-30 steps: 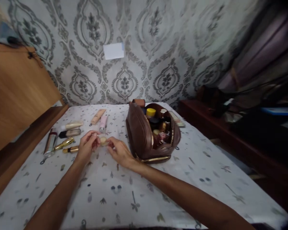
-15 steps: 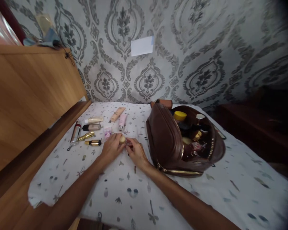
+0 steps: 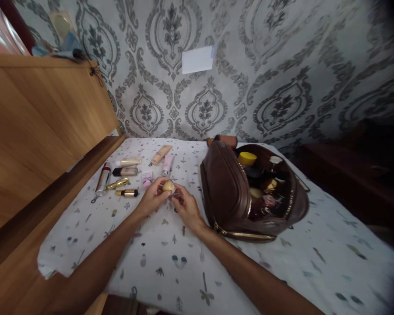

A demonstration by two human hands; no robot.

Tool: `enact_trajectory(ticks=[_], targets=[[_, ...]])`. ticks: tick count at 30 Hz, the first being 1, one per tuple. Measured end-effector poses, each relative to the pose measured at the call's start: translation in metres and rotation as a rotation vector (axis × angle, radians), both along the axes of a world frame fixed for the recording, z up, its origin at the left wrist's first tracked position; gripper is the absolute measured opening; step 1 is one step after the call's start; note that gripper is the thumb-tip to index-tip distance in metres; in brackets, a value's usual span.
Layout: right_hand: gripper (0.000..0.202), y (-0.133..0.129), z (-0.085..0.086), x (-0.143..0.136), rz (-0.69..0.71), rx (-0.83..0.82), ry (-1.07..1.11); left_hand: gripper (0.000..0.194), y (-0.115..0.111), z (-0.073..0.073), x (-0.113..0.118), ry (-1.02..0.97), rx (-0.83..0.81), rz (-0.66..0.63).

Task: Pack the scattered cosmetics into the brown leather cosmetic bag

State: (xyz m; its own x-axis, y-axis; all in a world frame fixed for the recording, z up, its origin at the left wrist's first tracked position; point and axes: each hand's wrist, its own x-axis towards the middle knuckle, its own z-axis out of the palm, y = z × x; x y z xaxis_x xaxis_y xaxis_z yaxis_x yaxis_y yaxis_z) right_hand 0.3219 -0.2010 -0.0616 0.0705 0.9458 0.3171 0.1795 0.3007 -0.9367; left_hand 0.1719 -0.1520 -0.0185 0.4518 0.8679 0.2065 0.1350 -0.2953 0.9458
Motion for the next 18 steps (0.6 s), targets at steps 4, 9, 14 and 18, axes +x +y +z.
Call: enact_trajectory(ticks=[4, 9, 14, 18], targets=[[0.042, -0.001, 0.004, 0.000, 0.013, -0.025, 0.046, 0.047, 0.003, -0.003, 0.000, -0.096, -0.074, -0.018], [0.036, -0.004, 0.010, 0.000, -0.026, -0.032, 0.068, 0.048, 0.004, -0.006, 0.000, -0.127, -0.067, -0.013], [0.029, -0.004, 0.013, -0.001, -0.042, -0.066, 0.123, 0.051, 0.001, -0.002, 0.001, -0.080, -0.068, 0.019], [0.027, -0.004, 0.015, 0.000, -0.016, -0.081, 0.185, 0.051, -0.001, 0.001, 0.002, -0.063, -0.081, 0.004]])
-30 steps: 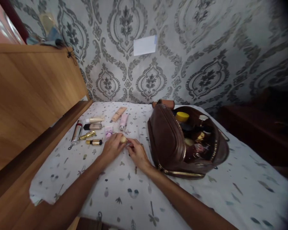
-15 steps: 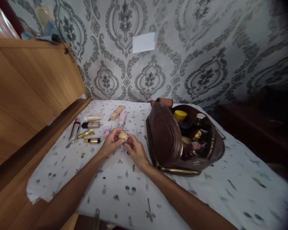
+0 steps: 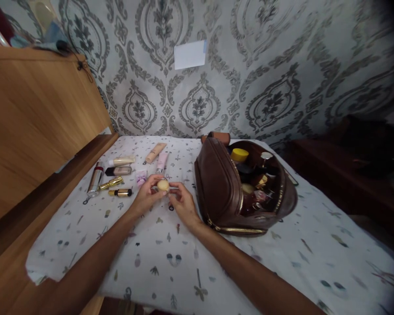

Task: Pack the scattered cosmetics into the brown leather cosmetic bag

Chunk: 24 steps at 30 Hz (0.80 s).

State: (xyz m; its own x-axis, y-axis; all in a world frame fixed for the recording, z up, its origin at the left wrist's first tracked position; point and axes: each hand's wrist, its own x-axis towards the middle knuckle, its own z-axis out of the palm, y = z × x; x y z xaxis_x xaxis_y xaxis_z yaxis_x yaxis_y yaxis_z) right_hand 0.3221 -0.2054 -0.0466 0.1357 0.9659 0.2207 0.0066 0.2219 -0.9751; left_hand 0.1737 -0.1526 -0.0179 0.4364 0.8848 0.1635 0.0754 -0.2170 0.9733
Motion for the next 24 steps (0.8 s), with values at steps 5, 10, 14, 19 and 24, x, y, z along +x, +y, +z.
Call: enact_trajectory(ticks=[5, 10, 14, 19, 24], targets=[[0.029, -0.0022, 0.0037, 0.0007, 0.035, 0.020, 0.022, 0.046, -0.0030, 0.0003, 0.0023, 0.049, 0.083, 0.001], [0.044, -0.0005, 0.0028, -0.0003, 0.009, 0.000, 0.004, 0.046, -0.0066, 0.0009, 0.0020, 0.224, 0.223, 0.024], [0.041, 0.0015, 0.0011, 0.0000, 0.055, -0.035, 0.082, 0.045, -0.0086, 0.0010, 0.0026, 0.272, 0.293, 0.023], [0.030, 0.0021, 0.0018, 0.0011, 0.070, -0.039, 0.155, 0.049, -0.0098, 0.0003, 0.0050, 0.276, 0.293, 0.018], [0.030, 0.0028, 0.0036, 0.0016, 0.044, -0.065, 0.198, 0.050, -0.0088, -0.0037, 0.0053, 0.253, 0.258, 0.032]])
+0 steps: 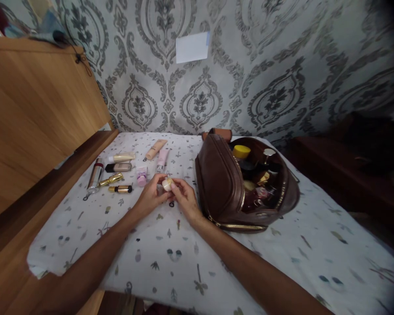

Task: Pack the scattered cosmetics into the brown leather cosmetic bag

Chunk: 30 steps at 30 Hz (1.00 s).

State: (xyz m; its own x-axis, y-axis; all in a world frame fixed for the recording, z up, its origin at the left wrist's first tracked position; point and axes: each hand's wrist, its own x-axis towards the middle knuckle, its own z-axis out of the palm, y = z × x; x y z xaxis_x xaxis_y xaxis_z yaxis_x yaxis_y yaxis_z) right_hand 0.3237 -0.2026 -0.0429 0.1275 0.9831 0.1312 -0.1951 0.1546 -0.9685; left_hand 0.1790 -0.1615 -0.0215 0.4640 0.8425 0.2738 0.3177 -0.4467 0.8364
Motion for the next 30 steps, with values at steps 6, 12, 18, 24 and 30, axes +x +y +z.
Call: enact_trajectory(ticks=[6, 12, 18, 24, 30], targets=[[0.030, -0.002, 0.004, 0.000, -0.001, 0.000, -0.032, 0.035, 0.001, -0.001, -0.001, -0.074, -0.015, 0.009], [0.034, -0.004, 0.005, 0.002, -0.028, 0.024, -0.072, 0.031, -0.001, 0.011, 0.000, -0.170, -0.089, -0.042], [0.039, -0.003, 0.002, 0.004, -0.037, 0.005, -0.110, 0.033, -0.003, 0.014, -0.001, -0.124, -0.094, -0.067], [0.039, -0.003, 0.003, 0.003, -0.035, 0.022, -0.080, 0.032, -0.004, 0.015, -0.003, -0.092, -0.059, -0.101], [0.031, -0.003, 0.008, 0.002, -0.048, 0.027, -0.060, 0.040, -0.003, 0.009, -0.004, -0.081, -0.087, -0.127]])
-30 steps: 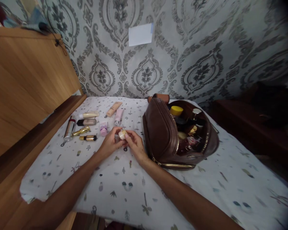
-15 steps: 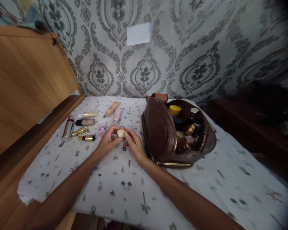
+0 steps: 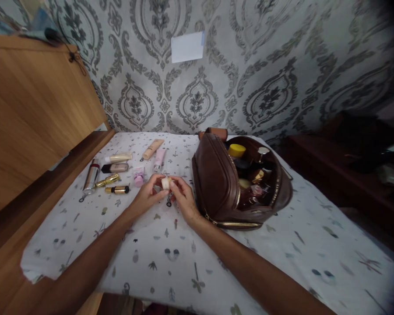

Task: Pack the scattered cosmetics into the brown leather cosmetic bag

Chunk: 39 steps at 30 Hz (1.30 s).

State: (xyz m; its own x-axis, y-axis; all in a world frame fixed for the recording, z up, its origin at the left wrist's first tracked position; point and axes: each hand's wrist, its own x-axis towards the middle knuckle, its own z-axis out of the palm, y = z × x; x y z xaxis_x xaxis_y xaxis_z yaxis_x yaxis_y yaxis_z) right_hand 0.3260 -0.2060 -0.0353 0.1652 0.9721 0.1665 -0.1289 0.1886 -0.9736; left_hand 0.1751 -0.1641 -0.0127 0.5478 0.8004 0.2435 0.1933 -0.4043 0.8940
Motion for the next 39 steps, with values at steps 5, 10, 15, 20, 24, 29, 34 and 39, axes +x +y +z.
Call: enact_trajectory(ticks=[5, 10, 15, 20, 24, 29, 34, 39], targets=[[0.030, 0.000, 0.001, 0.000, 0.001, -0.008, 0.007, 0.043, 0.001, -0.005, 0.002, -0.021, 0.005, 0.032], [0.033, 0.001, 0.001, -0.001, -0.004, -0.018, 0.028, 0.034, 0.000, -0.001, 0.002, -0.023, 0.015, 0.036], [0.040, -0.001, 0.002, -0.001, 0.002, -0.015, 0.055, 0.034, -0.001, 0.003, 0.002, -0.031, -0.004, 0.025], [0.040, -0.003, 0.004, -0.001, -0.002, -0.015, 0.050, 0.034, -0.002, 0.005, 0.002, -0.024, -0.017, 0.026], [0.037, -0.002, 0.004, 0.000, 0.006, -0.001, 0.043, 0.034, -0.001, 0.005, 0.002, -0.029, -0.011, 0.020], [0.039, -0.002, 0.003, -0.001, 0.010, -0.006, 0.061, 0.033, -0.001, 0.004, 0.001, -0.030, -0.003, 0.010], [0.041, -0.001, 0.001, 0.000, 0.009, -0.018, 0.070, 0.034, 0.001, 0.001, 0.001, -0.023, -0.011, 0.015], [0.040, -0.002, 0.002, -0.001, 0.017, -0.020, 0.073, 0.034, 0.001, 0.002, 0.001, -0.045, -0.025, 0.008]])
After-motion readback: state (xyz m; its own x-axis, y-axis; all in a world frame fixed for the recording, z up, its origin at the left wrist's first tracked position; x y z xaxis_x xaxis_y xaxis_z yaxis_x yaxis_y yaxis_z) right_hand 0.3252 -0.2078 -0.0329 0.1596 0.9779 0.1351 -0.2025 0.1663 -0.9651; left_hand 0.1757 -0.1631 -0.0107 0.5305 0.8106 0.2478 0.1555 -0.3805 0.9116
